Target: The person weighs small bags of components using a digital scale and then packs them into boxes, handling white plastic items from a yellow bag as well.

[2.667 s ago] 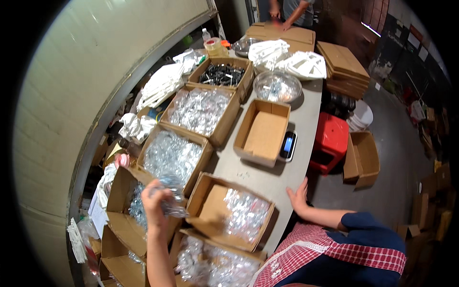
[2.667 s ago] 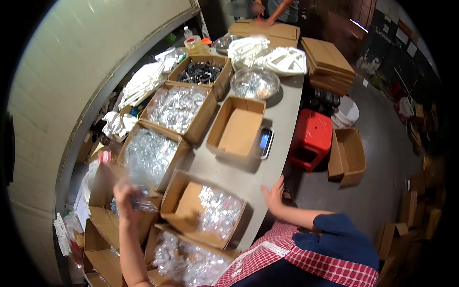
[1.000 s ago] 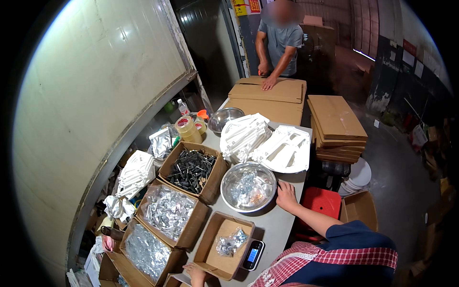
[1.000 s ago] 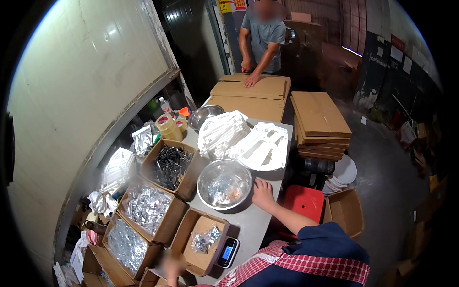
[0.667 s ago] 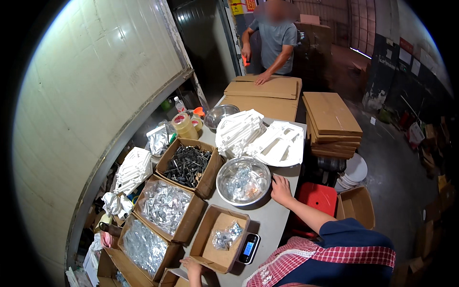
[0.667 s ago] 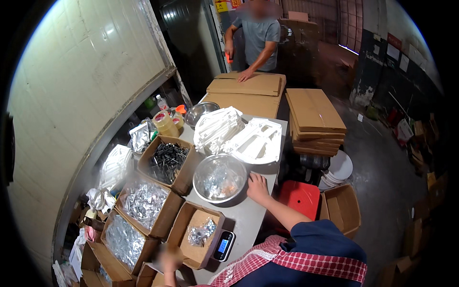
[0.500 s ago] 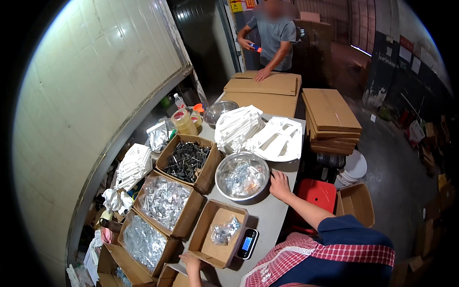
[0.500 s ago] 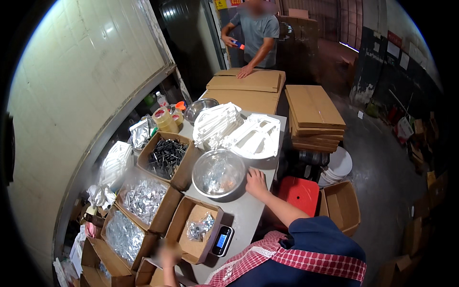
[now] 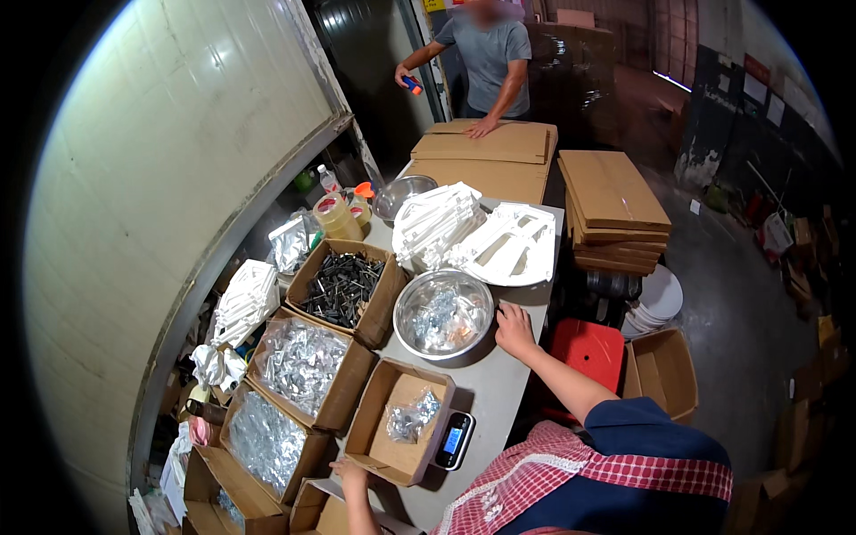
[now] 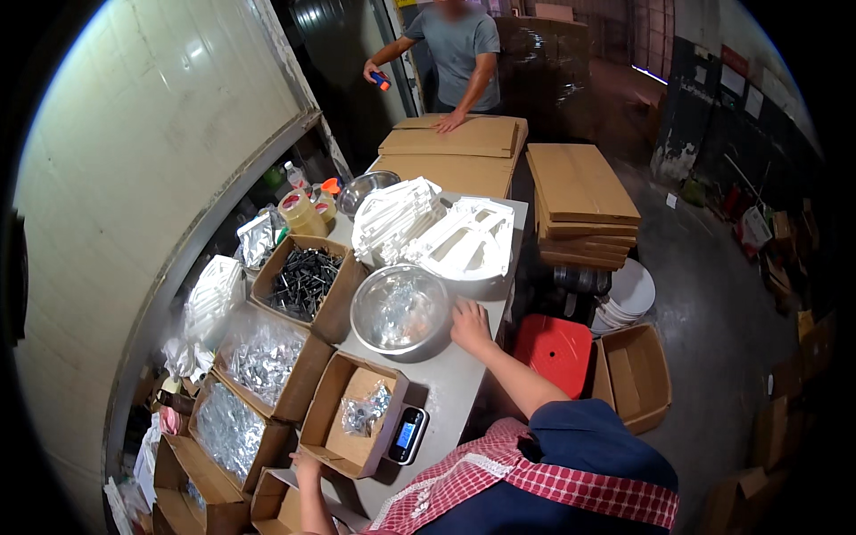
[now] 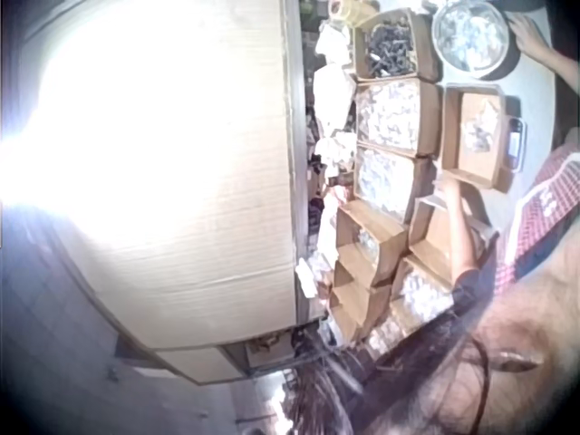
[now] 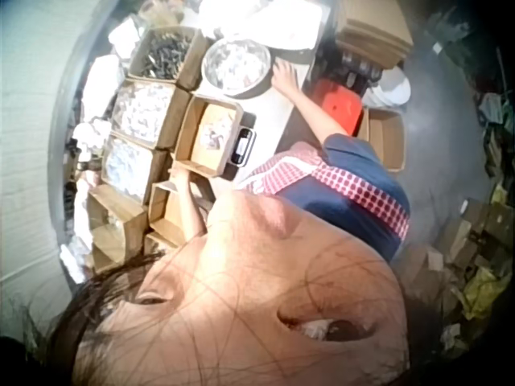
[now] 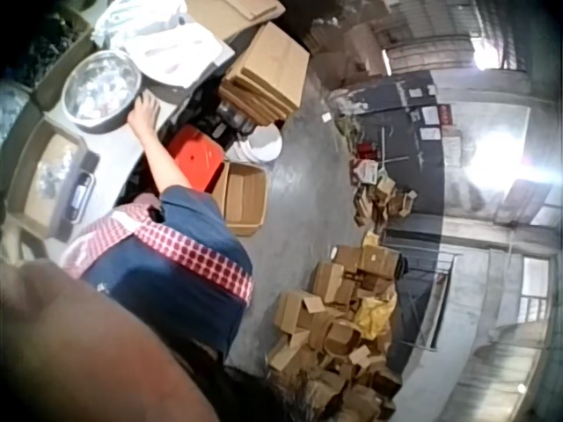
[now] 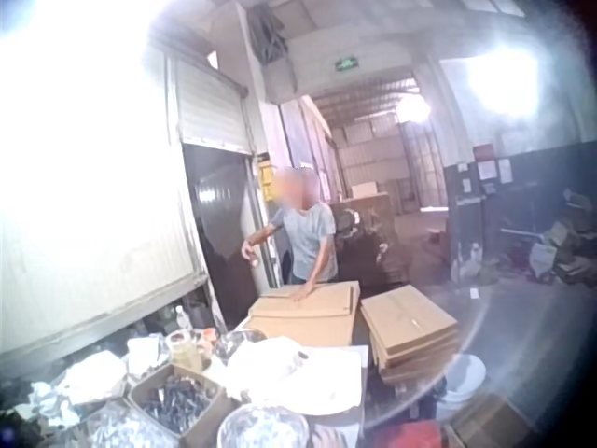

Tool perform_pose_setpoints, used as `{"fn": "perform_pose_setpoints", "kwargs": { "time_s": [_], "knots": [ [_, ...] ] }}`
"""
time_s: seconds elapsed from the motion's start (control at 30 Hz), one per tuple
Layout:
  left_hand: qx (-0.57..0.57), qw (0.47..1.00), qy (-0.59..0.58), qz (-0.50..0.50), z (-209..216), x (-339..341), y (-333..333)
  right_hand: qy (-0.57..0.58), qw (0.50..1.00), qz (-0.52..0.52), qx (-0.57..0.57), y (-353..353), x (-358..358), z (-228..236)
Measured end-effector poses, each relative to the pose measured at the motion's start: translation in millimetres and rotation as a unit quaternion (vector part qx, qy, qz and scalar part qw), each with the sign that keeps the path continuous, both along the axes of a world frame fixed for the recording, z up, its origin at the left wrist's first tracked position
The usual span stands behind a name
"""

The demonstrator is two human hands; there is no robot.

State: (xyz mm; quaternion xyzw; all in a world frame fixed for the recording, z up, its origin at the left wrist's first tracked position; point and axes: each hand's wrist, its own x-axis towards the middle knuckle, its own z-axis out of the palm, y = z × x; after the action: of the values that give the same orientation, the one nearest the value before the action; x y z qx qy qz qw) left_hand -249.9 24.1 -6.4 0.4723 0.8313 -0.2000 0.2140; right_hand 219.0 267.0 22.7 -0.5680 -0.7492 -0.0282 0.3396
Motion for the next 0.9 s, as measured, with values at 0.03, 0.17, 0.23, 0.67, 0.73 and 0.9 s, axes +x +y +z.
{"fn": "perform_pose_setpoints", "kwargs": {
  "time_s": [0.03, 0.17, 0.23, 0.67, 0.73, 0.9],
  "knots": [
    [0.008, 1.0, -0.002, 0.006, 12.3, 3.8, -0.6, 0.002, 1.0, -0.001, 0.0, 0.0, -3.4, 1.3],
    [0.023, 0.999, -0.012, 0.043, 21.2, 9.3, -0.3, 0.002, 1.0, 0.002, -0.028, 1.2, -4.1, 0.9],
    [0.049, 0.994, -0.038, 0.089, 19.9, 9.9, -2.0, 0.0, 0.999, 0.001, -0.035, 1.0, -2.7, -1.1],
    [-0.002, 0.989, 0.146, -0.016, -42.0, -12.0, 2.5, 0.028, 0.999, 0.017, -0.001, 12.0, -3.2, -2.6],
    [-0.004, 0.991, 0.133, -0.002, -5.6, 28.0, 24.4, 0.012, 1.0, 0.001, -0.02, 17.7, 9.1, 3.6],
    [0.075, 0.962, 0.18, -0.192, -28.6, 49.0, -24.9, -0.037, 0.989, 0.02, -0.141, 36.6, 5.1, -3.4]
  ]
}}
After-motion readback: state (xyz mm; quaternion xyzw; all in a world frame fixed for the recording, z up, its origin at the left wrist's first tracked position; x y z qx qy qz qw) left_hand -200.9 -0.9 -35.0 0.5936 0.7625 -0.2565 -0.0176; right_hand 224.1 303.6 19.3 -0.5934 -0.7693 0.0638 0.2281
